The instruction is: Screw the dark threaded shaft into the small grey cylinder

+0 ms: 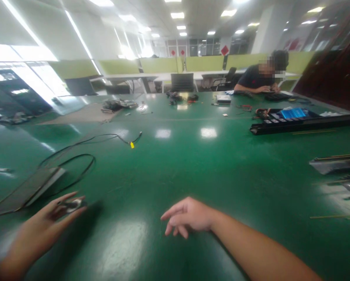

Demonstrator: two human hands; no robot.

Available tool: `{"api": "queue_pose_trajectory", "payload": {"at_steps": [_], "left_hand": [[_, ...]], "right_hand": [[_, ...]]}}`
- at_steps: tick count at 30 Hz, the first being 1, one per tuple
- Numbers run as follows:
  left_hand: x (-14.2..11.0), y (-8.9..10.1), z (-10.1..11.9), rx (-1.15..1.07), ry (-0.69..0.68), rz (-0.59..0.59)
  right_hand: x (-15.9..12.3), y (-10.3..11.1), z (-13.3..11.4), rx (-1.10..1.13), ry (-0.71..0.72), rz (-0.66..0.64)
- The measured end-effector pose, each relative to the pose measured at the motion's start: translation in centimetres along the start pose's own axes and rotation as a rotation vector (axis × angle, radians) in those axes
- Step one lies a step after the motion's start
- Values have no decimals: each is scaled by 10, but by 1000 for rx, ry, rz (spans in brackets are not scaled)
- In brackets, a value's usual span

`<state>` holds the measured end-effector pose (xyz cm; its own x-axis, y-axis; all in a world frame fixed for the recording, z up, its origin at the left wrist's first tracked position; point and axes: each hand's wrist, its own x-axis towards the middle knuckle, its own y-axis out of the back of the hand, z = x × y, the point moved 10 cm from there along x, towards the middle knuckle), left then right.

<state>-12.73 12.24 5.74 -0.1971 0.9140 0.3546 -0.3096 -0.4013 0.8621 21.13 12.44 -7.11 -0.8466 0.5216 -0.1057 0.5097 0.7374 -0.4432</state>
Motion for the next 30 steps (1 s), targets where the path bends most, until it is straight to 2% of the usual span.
{"api": "queue_pose_trajectory", "payload": {"at_steps": [2, 4, 6, 9, 11, 13, 16, 19, 23, 30], "left_hand": [[7, -39, 18, -137, 46, -177], [13, -66, 63, -280, -47, -241], [14, -91, 118, -409, -171, -321], [6, -118, 194, -535, -368, -411], [-2, -131, 229, -592, -466, -447], [-10, -144, 253, -631, -554, -492], [-20, -161, 265, -671, -597, -536], [-20, -171, 256, -736, -512, -531], [-17, -172, 246, -760, -452, -492], [-17, -171, 249, -783, -501, -514]], "right_hand": [[-3, 12, -6, -28, 33, 79], [-10, 34, -19, -90, 125, 247], [-24, 59, -38, -186, 265, 466], [-39, 80, -55, -391, 331, 662], [-43, 85, -58, -503, 315, 743], [-43, 84, -58, -603, 285, 764], [-39, 74, -57, -717, 244, 740], [-41, 70, -60, -703, 272, 748], [-41, 69, -61, -697, 266, 757], [-41, 67, -59, -703, 268, 774]]}}
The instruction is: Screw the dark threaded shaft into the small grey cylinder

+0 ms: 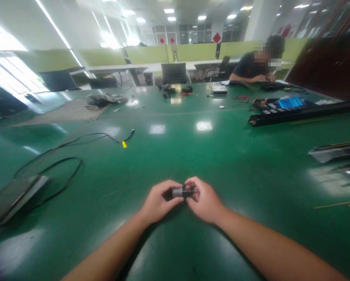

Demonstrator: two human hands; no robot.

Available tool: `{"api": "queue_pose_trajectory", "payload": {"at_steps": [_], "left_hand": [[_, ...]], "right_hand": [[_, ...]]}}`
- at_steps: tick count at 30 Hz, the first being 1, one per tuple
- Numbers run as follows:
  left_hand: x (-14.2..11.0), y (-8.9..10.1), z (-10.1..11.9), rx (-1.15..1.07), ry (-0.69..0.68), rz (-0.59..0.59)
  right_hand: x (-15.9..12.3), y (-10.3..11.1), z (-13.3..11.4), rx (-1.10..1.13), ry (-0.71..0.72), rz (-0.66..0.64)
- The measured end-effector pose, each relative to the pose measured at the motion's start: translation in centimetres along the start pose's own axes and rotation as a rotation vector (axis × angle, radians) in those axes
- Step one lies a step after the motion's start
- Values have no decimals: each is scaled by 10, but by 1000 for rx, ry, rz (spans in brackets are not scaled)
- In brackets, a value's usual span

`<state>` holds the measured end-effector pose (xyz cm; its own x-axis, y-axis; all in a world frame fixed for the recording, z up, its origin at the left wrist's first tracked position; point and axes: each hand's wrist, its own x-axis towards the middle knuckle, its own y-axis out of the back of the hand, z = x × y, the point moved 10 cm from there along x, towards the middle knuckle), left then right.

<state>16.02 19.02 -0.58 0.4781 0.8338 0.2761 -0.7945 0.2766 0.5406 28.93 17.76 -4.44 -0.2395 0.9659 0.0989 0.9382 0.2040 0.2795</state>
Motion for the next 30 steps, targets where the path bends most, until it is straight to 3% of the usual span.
{"api": "queue_pose_trajectory", "payload": {"at_steps": [6, 16, 30], "left_hand": [[-2, -3, 1, -17, 2, -23], [-3, 3, -5, -1, 59, 38], [-7, 2, -13, -8, 121, 54]], "right_hand": [[0, 0, -5, 17, 20, 14], [3, 5, -4, -133, 14, 55], [5, 4, -1, 6, -54, 39]]}}
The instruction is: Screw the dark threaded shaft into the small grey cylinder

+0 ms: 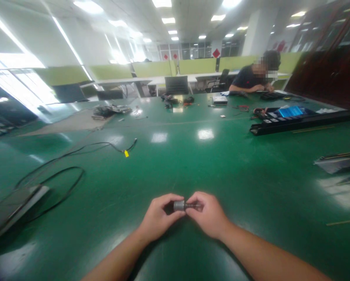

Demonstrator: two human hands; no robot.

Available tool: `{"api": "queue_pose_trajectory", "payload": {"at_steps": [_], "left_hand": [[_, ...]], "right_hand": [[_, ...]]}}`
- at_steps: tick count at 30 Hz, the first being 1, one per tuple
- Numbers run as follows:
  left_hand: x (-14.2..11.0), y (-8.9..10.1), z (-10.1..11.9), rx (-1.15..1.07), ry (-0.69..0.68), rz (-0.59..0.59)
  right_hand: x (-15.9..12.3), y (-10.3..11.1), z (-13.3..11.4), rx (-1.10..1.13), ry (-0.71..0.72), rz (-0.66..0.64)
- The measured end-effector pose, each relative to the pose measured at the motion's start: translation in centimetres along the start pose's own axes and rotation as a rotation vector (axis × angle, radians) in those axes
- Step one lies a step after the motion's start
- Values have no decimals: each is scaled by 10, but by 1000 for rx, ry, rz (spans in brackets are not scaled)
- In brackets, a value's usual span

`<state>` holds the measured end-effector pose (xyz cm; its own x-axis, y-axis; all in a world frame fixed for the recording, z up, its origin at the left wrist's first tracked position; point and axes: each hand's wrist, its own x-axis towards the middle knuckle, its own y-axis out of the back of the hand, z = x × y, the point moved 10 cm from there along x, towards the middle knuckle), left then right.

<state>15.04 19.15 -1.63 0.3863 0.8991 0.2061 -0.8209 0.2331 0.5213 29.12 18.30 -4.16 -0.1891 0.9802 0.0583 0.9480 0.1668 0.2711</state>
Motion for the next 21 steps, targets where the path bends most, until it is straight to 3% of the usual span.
{"api": "queue_pose_trajectory", "payload": {"at_steps": [14, 21], "left_hand": [[-1, 3, -3, -53, 51, 35], [-2, 6, -5, -62, 60, 51]], "right_hand": [[0, -5, 15, 112, -88, -49], [0, -6, 12, 99, -41, -46]]}}
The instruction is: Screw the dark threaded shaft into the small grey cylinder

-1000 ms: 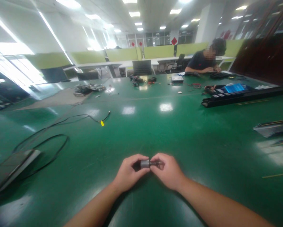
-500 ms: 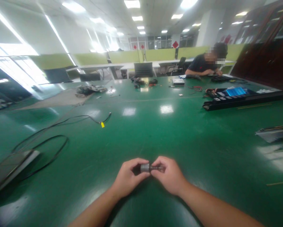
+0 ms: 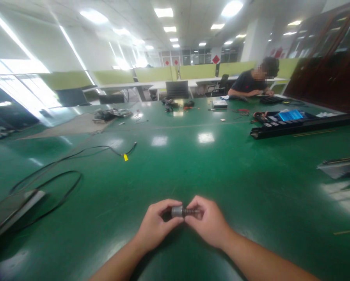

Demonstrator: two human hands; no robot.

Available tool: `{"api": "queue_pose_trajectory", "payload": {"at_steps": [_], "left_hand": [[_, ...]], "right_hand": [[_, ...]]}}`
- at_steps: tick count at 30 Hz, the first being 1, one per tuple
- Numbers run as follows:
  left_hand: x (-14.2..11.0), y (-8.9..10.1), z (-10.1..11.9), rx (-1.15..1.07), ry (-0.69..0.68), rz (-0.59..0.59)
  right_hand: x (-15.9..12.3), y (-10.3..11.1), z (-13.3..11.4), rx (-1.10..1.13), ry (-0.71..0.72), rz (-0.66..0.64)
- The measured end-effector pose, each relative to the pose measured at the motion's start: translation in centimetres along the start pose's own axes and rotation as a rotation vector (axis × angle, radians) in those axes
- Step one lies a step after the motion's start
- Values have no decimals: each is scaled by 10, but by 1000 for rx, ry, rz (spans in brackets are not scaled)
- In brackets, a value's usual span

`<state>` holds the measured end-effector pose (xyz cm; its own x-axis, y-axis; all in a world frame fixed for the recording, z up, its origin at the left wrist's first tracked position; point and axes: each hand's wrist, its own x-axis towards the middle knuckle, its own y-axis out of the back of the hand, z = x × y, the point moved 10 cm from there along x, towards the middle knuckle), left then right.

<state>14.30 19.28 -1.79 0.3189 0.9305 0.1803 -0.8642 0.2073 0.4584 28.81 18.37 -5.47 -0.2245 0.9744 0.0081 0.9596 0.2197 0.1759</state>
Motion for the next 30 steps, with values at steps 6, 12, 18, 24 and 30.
{"api": "queue_pose_trajectory", "payload": {"at_steps": [6, 12, 18, 24, 30], "left_hand": [[0, 1, 1, 20, -29, 13], [-1, 1, 2, 19, -44, 17], [-2, 4, 4, 7, -56, 34], [-2, 5, 3, 4, -41, 46], [-1, 6, 3, -15, -31, 40]], "right_hand": [[1, 0, 0, -5, -17, 9], [0, -1, -3, 33, -21, 1], [0, -2, -1, 40, -18, -10], [1, -2, 1, 51, -12, -14], [1, -2, 3, 55, -23, -10]]}}
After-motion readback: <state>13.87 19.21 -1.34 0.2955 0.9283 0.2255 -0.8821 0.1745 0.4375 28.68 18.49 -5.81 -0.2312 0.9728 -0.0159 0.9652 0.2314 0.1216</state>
